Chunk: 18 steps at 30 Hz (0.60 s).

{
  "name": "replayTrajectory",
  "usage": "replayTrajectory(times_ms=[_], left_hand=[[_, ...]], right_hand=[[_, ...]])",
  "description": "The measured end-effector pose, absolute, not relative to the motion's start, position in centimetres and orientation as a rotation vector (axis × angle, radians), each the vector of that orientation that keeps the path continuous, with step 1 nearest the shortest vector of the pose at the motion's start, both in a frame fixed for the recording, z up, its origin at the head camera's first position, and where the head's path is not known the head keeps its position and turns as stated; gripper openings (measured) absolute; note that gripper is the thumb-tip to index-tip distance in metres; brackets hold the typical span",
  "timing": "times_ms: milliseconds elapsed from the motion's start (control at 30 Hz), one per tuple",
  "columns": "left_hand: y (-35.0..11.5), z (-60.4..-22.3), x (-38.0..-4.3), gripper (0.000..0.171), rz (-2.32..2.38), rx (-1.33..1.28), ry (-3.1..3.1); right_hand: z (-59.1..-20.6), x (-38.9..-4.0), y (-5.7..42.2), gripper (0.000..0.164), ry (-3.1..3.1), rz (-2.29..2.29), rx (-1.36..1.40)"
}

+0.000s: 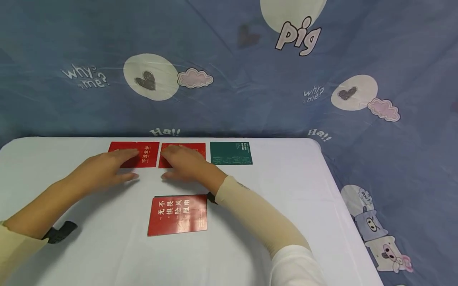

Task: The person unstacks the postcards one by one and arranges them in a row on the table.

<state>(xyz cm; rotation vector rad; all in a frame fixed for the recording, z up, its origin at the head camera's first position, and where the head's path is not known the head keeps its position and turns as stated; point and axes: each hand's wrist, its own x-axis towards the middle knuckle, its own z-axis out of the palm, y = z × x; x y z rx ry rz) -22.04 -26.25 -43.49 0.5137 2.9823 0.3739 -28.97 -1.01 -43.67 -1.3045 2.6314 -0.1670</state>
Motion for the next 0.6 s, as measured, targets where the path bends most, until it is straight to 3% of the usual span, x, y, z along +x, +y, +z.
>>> replayTrajectory(times_ms=[333,600], left_hand=[[-21.5,-43.7,-16.8,0.072,0.438,0.880,3.023],[-19.3,-44.5,-13.9,0.083,0.468,0.933,2.942]], right_hand=[[-42.8,-24.4,3.2,0.071,2.594,-0.217,-1.408],[-43.7,-21.1,6.2,0.081,2.549,-0.165,-1.449]])
